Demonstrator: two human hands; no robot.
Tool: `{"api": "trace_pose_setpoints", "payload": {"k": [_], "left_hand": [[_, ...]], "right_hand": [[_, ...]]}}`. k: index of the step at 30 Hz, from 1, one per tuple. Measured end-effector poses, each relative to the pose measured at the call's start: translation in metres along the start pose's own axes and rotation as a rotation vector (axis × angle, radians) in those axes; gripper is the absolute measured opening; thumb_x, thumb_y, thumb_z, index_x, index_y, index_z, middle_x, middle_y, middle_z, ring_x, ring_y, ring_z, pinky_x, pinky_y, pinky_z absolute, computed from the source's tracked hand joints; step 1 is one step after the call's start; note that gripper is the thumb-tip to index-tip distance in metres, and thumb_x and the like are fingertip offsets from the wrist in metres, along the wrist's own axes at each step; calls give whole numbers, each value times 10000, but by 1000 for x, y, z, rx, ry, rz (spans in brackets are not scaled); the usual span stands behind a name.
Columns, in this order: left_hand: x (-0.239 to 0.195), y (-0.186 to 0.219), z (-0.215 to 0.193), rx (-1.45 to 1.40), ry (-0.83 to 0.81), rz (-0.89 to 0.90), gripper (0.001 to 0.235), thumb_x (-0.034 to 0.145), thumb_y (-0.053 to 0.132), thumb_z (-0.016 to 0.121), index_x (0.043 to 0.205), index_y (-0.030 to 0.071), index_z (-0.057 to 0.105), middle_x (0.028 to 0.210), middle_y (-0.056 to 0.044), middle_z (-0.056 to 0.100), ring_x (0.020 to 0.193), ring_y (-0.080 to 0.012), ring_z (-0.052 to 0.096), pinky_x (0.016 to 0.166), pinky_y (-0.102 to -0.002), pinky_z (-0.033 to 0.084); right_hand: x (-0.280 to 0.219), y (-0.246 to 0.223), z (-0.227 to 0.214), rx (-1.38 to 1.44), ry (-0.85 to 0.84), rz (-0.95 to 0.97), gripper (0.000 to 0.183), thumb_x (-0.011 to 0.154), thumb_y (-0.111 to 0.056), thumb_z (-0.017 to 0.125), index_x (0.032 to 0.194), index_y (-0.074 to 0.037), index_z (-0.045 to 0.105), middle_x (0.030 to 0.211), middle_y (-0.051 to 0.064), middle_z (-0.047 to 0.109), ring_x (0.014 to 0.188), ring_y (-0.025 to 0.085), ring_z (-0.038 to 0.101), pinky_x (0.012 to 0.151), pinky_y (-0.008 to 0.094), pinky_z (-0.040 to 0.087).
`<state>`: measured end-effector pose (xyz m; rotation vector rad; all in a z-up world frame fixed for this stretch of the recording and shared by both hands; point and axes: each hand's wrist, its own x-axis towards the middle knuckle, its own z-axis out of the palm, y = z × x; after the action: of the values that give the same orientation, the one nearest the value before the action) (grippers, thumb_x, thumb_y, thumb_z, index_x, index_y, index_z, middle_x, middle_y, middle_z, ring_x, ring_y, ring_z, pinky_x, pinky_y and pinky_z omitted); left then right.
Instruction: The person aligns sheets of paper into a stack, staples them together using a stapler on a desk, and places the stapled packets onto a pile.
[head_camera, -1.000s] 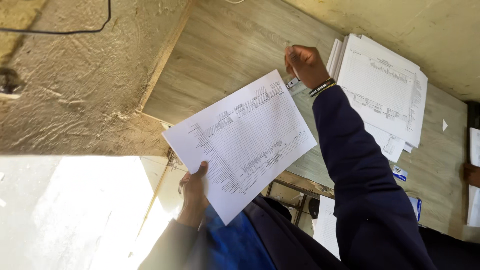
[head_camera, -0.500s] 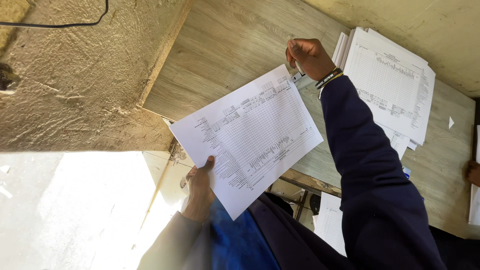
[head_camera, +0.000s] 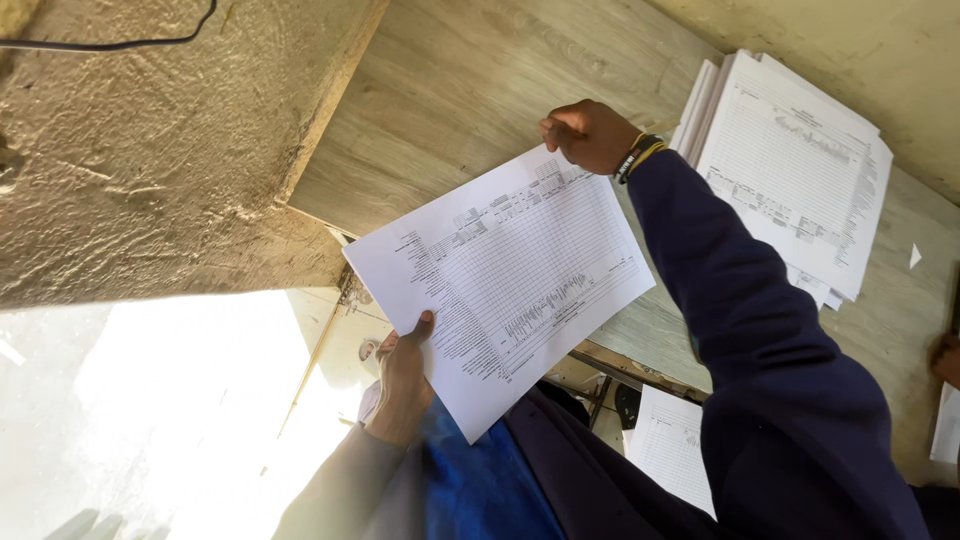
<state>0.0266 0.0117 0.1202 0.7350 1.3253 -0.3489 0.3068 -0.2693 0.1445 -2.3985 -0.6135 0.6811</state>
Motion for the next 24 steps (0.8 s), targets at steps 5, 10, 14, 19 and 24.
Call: {"api": "trace_pose_setpoints", "payload": {"k": [5, 10, 14, 19, 24], "left_hand": [[22, -13, -8, 56, -72, 171, 306, 888, 222, 919, 950, -10, 731, 779, -210, 765, 631, -317, 784, 615, -415, 674], [30, -14, -7, 27, -52, 178, 321, 857, 232, 944, 951, 0, 742, 783, -202, 762, 651, -301, 790, 632, -402, 670], [28, -10, -7, 46, -101, 175, 342, 892, 236, 913, 1015, -29, 736, 809, -213, 766, 657, -318, 788, 636, -401, 670], [33, -9, -13, 80, -159, 262, 347, 897, 241, 894, 1035, -28, 722, 804, -201, 754, 638, -291, 774, 605, -385, 654], [74, -21, -34, 90, -152, 295, 372, 921, 266, 874, 1054, -37, 704, 809, -201, 746, 638, -294, 776, 616, -385, 654]], "right_hand": [[14, 42, 46, -77, 415, -270, 461, 999, -657, 581, 1128, -223, 666, 951, 60, 781, 959, 348, 766, 861, 490, 576], [26, 25, 94, -693, 414, -43, 288, 1129, -436, 425, 1021, -231, 595, 598, 135, 662, 643, 405, 756, 650, 530, 558], [8, 26, 39, -220, 432, -106, 108, 1059, -311, 582, 1060, -288, 688, 871, -4, 784, 920, 293, 788, 838, 425, 598], [-56, 40, -9, 349, 688, -202, 283, 1069, -238, 497, 1097, -60, 715, 883, 171, 759, 844, 346, 764, 842, 451, 618], [-77, 49, 37, 1446, 373, 291, 855, 949, -872, 493, 919, -73, 796, 736, 190, 766, 659, 360, 767, 691, 510, 677]]}}
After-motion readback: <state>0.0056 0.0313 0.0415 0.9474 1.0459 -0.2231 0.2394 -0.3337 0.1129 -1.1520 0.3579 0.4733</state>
